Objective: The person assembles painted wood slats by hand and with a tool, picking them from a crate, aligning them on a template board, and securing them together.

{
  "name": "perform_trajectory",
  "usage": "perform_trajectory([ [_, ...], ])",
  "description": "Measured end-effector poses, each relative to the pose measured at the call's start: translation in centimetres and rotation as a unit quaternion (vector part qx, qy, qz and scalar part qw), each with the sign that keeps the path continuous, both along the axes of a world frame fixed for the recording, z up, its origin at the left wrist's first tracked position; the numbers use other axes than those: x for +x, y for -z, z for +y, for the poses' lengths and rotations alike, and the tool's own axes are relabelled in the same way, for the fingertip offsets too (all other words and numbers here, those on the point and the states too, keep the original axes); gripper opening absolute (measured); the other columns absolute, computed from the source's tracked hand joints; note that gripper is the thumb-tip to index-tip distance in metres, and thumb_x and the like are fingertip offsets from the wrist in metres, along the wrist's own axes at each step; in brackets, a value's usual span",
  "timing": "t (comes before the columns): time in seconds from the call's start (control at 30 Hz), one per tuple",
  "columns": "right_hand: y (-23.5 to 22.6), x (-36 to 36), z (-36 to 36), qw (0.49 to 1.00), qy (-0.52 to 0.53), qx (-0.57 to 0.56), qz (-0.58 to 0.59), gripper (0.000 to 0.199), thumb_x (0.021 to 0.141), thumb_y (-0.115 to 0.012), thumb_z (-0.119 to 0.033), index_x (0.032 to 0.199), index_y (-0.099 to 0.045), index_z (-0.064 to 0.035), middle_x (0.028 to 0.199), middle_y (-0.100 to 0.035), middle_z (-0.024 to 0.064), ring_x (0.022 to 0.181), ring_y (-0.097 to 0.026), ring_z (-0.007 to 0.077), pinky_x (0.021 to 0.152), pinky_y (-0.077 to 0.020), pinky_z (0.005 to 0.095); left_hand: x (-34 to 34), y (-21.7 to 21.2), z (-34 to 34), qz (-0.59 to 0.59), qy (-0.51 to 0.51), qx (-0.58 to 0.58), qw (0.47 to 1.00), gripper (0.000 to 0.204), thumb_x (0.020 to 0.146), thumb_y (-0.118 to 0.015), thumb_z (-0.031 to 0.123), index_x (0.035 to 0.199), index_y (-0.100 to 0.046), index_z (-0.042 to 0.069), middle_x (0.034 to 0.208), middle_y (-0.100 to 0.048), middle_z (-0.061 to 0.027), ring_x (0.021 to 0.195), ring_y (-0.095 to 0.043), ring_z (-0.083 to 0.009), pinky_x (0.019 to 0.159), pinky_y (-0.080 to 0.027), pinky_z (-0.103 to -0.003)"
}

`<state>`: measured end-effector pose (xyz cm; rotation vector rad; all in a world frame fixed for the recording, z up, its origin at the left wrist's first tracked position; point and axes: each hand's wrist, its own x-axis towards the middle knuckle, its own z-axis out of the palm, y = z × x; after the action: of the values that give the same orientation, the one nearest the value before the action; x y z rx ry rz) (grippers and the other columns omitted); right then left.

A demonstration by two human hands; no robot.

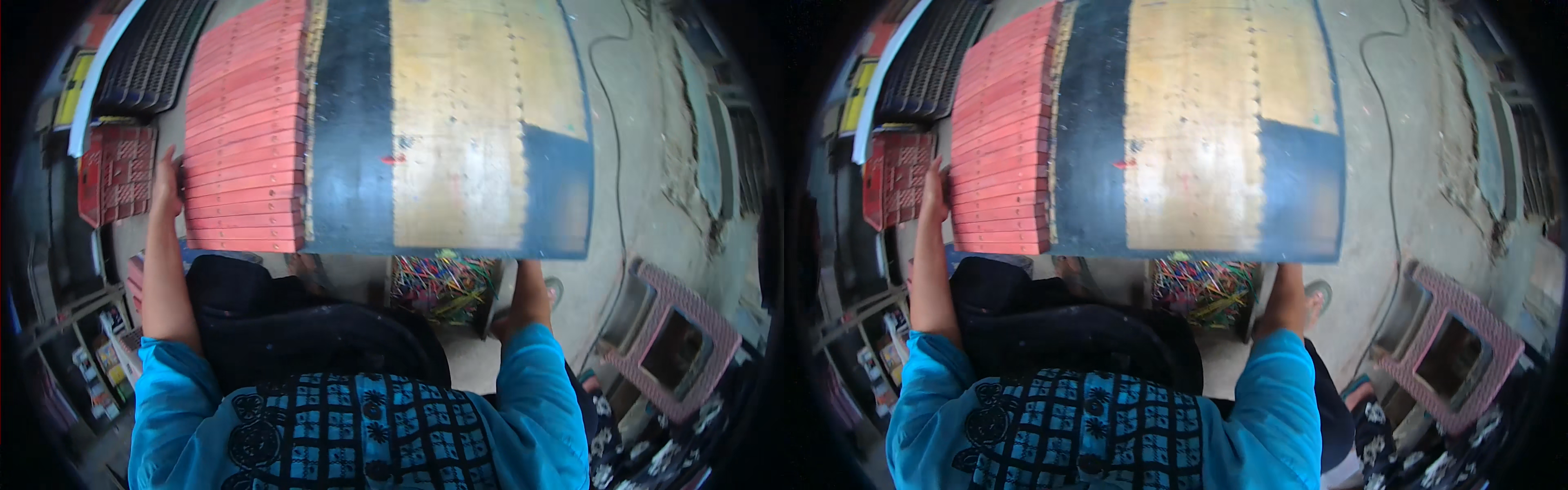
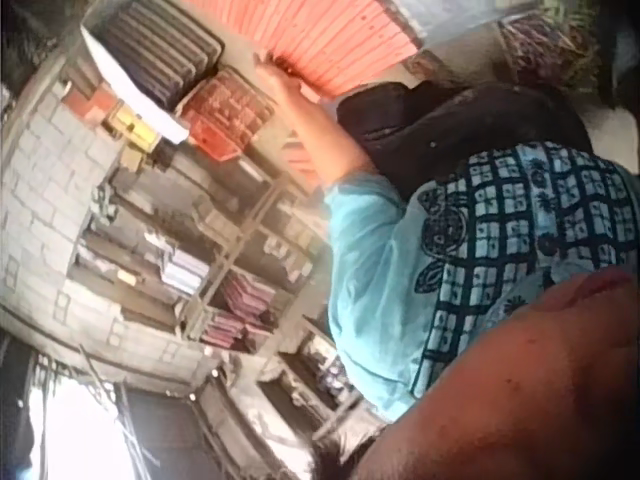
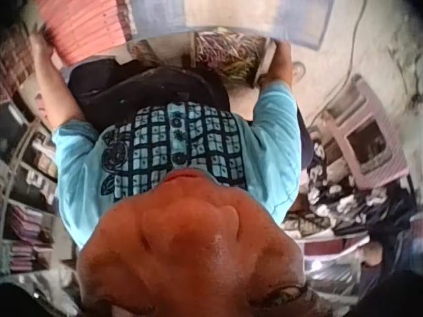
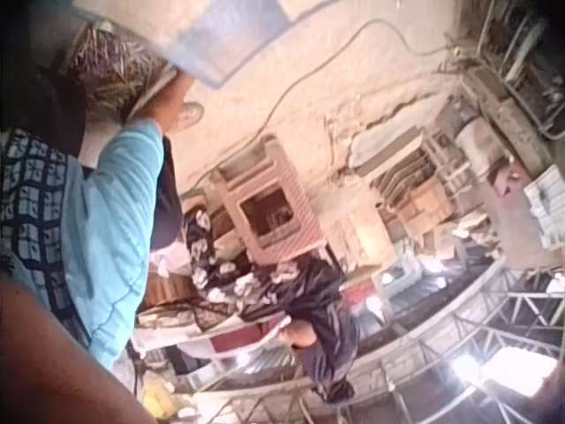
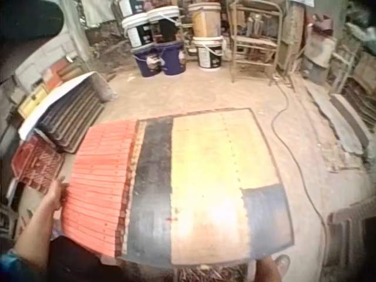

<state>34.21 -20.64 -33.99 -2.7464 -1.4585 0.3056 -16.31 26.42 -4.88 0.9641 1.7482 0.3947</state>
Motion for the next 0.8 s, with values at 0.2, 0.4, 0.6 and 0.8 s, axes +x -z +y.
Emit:
perform_trajectory([
  [0.2,1.2,-0.2,-1.1,1.0,-0.012,-0.01,-0.019,0.029,0.075,-0.048,-0.016,0.1,-0.058,-0.0069,0.097,-0.059,0.0201,0.091,-0.055,0.0371,0.079,-0.0454,0.0422,3.4,-2.0,-1.4,0.01,0.001,-0.028,1.0,0.074,0.075,-0.038,0.063,0.114,-0.052,0.001,0.111,-0.056,-0.0139,0.101,-0.053,-0.0241,0.09,-0.037,-0.038],
  [0.4,-0.6,0.0,-4.7,0.998,-0.008,0.043,-0.049,0.03,0.075,-0.048,-0.016,0.101,-0.058,-0.0064,0.097,-0.059,0.02,0.091,-0.055,0.0369,0.079,-0.0454,0.042,3.3,-1.5,-1.7,0.028,0.006,0.006,1.0,0.075,0.076,-0.035,0.064,0.111,-0.053,0.0,0.109,-0.057,-0.0146,0.101,-0.053,-0.0234,0.09,-0.036,-0.039],
  [0.6,-14.8,0.0,-5.2,0.9,0.436,-0.011,0.001,0.031,0.073,-0.053,-0.009,0.104,-0.057,-0.0052,0.091,-0.061,0.0205,0.086,-0.057,0.0374,0.074,-0.044,0.0435,2.8,-1.9,-2.0,0.025,0.059,-0.023,0.998,0.078,0.074,-0.034,0.068,0.115,-0.053,0.004,0.101,-0.059,-0.0092,0.084,-0.055,-0.0193,0.076,-0.039,-0.031],
  [0.8,-22.8,4.9,-4.1,0.721,0.4,0.556,0.108,0.022,0.075,-0.062,-0.008,0.096,-0.06,0.0002,0.072,-0.061,0.0058,0.047,-0.047,0.0092,0.045,-0.0386,0.0225,3.2,-1.2,-2.3,0.094,0.034,0.292,0.951,0.046,0.081,-0.045,0.039,0.11,-0.056,0.005,0.093,-0.06,-0.0089,0.08,-0.055,-0.0207,0.073,-0.042,-0.035],
])
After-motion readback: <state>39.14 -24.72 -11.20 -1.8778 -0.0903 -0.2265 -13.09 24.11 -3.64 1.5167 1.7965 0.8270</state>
